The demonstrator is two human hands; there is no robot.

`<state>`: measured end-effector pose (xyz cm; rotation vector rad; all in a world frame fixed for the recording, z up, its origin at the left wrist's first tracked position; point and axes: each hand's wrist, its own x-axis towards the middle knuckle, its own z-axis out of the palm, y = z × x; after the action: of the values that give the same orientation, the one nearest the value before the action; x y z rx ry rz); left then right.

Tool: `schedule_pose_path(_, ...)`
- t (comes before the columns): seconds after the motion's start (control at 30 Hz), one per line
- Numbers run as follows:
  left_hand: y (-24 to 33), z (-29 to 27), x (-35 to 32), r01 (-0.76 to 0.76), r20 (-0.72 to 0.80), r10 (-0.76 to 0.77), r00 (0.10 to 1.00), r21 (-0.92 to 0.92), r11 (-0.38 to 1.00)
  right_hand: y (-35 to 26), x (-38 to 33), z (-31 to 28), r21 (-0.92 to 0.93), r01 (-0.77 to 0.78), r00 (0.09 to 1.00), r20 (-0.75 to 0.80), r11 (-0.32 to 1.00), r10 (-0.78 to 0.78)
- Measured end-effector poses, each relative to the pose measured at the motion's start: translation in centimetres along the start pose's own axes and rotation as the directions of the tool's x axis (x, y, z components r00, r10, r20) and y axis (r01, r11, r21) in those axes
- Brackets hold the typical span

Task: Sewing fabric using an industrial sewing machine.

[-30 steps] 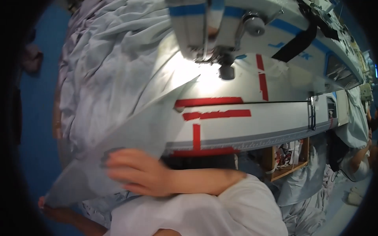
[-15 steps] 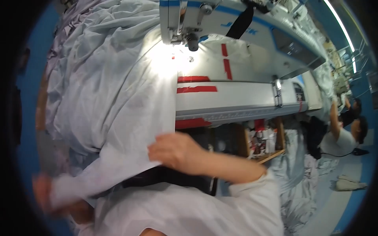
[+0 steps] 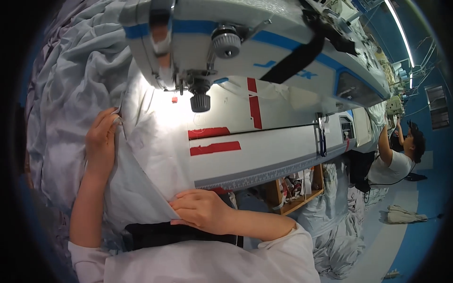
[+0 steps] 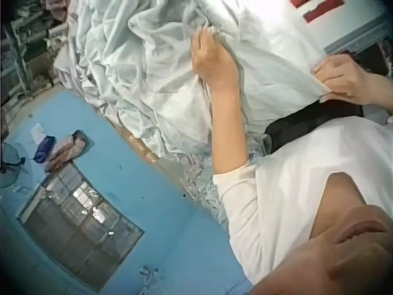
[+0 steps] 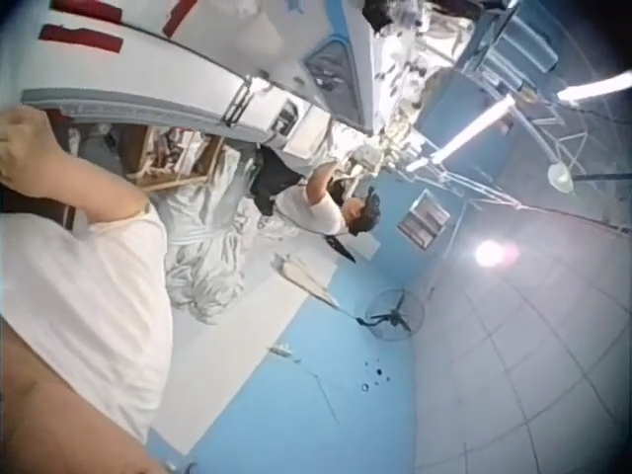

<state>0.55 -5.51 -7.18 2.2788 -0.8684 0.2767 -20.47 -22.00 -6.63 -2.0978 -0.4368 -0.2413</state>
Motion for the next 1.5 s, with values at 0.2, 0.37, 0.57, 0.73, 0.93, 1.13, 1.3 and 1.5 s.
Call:
schedule_pose_path(0.2,-1.0,1.0,3.6,-0.035,0.002,0.035,0.999,-0.019,0.999,1.9,2.6,-2.3,0.052,-0.022,1.0,0.013,0.998,0.021)
schedule_pose_path(0.37,-1.9,1.4,5.7,-0.061,0.016,0.061,0.998,-0.013,0.998,3.6,4.4,-3.1,0.017,-0.003,1.0,0.028,1.0,0.003)
schedule_pose_path(0.57,-2.6,2.2,7.4,-0.141,-0.062,0.145,0.987,0.075,0.987,5.1,5.2,-3.1,-0.032,-0.007,0.999,-0.049,0.999,0.006)
schedule_pose_path(0.73,-3.5,-0.2,6.0,-0.198,-0.173,0.195,0.965,0.004,0.98,5.0,5.2,-2.8,-0.054,0.01,0.998,-0.055,0.998,-0.013)
schedule_pose_path(0.93,8.6,-11.9,-6.7,-0.482,0.338,0.486,0.806,-0.102,0.87,1.0,-0.2,-0.2,-0.239,-0.106,0.974,-0.219,0.965,0.053)
schedule_pose_path(1.13,11.0,-5.7,-18.6,-0.171,0.414,0.503,0.758,-0.618,0.767,-4.4,-7.6,7.6,-0.078,0.128,0.977,-0.159,0.989,-0.139)
schedule_pose_path(1.3,12.7,-6.0,-19.9,-0.357,0.242,0.583,0.776,-0.593,0.722,-7.2,-10.7,7.5,-0.039,0.109,0.951,-0.285,0.993,-0.116)
schedule_pose_path(1.5,13.7,-6.8,-19.2,-0.311,0.315,0.589,0.744,-0.616,0.723,-8.2,-12.0,6.2,-0.109,0.144,0.95,-0.262,0.984,-0.168)
